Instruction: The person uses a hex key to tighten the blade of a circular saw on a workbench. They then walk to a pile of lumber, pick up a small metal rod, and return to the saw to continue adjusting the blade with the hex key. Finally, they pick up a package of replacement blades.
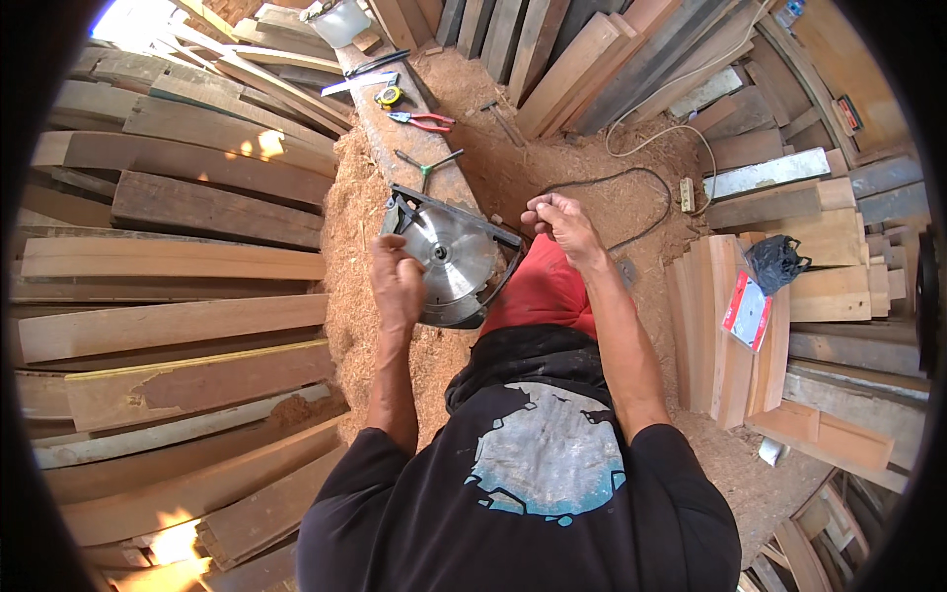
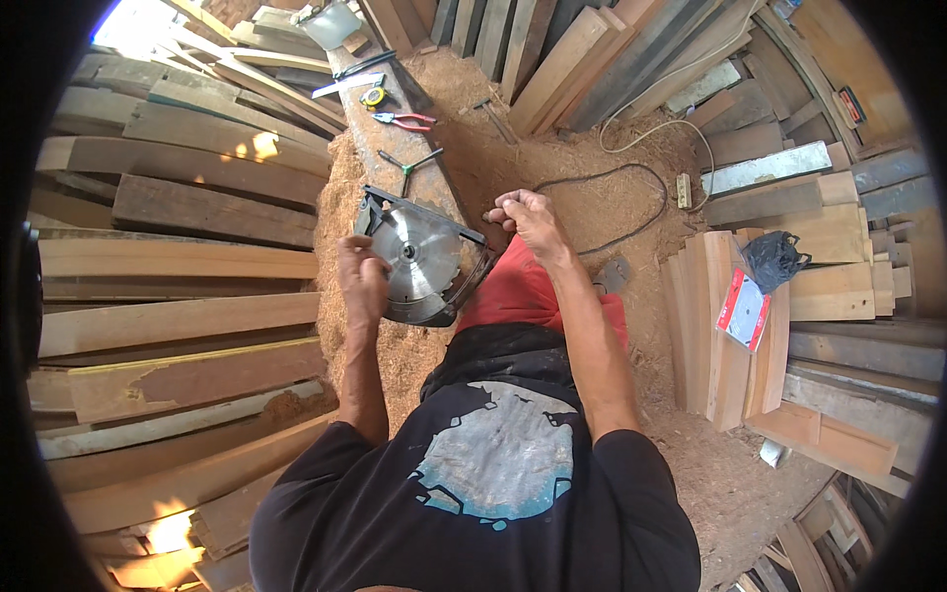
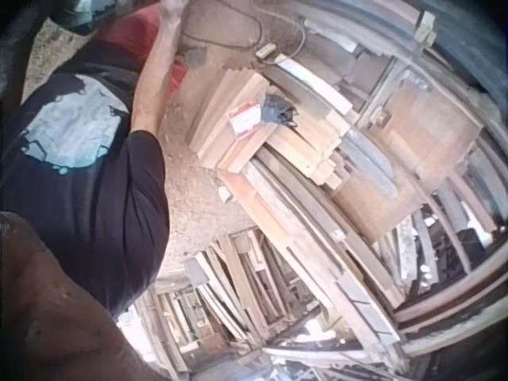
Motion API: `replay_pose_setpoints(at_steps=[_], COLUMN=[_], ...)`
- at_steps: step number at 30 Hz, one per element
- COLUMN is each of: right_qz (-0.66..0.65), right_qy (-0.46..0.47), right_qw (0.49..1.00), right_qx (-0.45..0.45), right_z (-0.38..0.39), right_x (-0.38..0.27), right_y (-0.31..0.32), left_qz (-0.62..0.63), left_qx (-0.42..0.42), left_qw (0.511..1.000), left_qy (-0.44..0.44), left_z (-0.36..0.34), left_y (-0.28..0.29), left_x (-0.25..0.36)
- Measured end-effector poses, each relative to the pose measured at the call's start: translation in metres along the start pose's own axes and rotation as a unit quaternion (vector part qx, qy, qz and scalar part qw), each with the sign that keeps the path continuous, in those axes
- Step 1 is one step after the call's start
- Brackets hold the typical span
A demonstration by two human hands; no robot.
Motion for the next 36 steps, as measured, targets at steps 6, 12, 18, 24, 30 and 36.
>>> replay_pose_setpoints(at_steps=[6, 12, 18, 24, 30, 36], right_qz=[0.005, -0.031, -0.1, -0.203, -0.323, -0.393], right_qy=[-0.022, -0.069, -0.091, -0.13, -0.087, -0.139], right_qw=[0.998, 0.992, 0.966, 0.885, 0.73, 0.646], right_qx=[0.055, 0.105, 0.222, 0.399, 0.596, 0.64], right_z=[0.032, 0.069, 0.134, 0.218, 0.311, 0.341], right_x=[0.012, 0.057, 0.13, 0.183, 0.264, 0.33], right_y=[0.049, 0.104, 0.208, 0.305, 0.405, 0.48], left_qz=[-0.182, -0.197, -0.22, 0.04, 0.097, -0.05], left_qx=[-0.035, -0.011, -0.008, -0.061, -0.337, -0.541], left_qw=[0.974, 0.965, 0.955, 0.969, 0.901, 0.812], left_qy=[-0.131, -0.17, -0.2, -0.237, -0.254, -0.216], left_z=[0.007, 0.013, 0.007, 0.035, 0.09, 0.142], left_y=[-0.036, -0.013, -0.017, -0.055, -0.222, -0.319], left_x=[0.036, 0.04, 0.06, 0.111, 0.17, 0.137])
Point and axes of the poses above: each hand's wrist, its own z-axis away from the middle knuckle, its own y-axis out of the back of the hand, x = y × z, the point moved 10 cm from there along -z, towards the middle knuckle, and after that the axes turned 3 degrees about -y, right-handed, at the moved point
